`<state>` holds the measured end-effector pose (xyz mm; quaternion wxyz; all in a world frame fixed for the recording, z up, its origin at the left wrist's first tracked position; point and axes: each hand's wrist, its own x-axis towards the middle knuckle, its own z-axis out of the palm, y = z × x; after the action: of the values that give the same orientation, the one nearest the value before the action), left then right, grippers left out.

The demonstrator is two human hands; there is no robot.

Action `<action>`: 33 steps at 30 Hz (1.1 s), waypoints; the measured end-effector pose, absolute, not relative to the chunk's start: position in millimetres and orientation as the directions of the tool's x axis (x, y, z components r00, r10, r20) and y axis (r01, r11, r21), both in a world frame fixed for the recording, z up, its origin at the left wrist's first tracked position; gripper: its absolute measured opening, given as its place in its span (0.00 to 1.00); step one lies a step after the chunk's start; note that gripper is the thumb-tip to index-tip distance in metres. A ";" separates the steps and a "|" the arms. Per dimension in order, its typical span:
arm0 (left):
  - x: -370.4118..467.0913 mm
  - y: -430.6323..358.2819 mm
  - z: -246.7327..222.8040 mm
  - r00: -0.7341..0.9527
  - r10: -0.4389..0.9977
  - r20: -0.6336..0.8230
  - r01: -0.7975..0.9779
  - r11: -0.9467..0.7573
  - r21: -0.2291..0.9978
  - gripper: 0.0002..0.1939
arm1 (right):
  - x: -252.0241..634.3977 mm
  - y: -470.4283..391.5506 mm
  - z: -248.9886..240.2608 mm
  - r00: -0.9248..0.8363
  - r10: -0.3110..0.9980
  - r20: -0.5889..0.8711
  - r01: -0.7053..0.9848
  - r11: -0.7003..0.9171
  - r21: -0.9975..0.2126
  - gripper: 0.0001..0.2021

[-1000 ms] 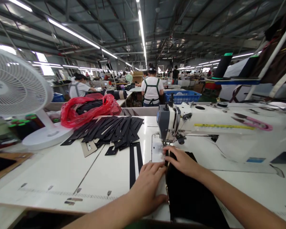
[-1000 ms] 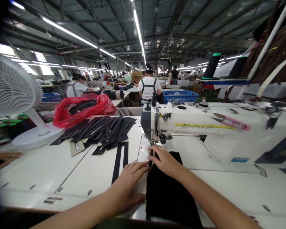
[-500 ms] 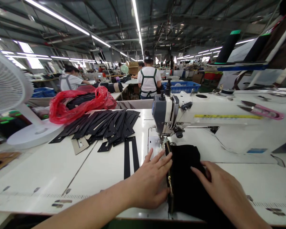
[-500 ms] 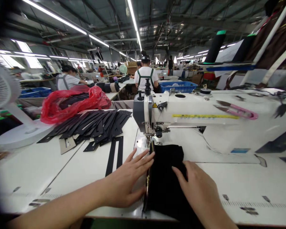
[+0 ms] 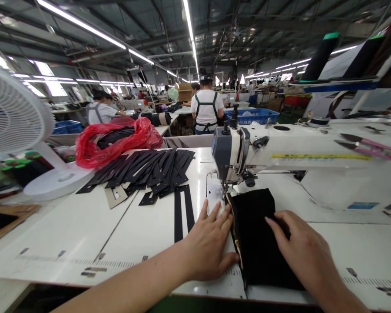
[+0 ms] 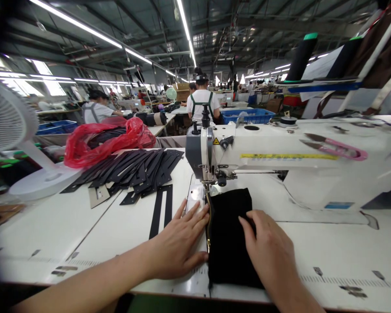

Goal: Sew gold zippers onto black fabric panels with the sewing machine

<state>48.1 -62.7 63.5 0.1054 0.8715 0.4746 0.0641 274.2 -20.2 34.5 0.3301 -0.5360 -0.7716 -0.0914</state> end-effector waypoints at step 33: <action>37.8 -37.3 56.3 0.597 0.802 0.026 0.787 -0.592 0.174 0.66 | 291.6 19.5 22.1 -0.454 0.687 0.568 0.872 0.475 0.122 0.18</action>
<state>37.8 -37.3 56.3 0.0726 0.8907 0.4459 0.0507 291.6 19.5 22.1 0.2277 -0.4705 -0.8280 -0.2031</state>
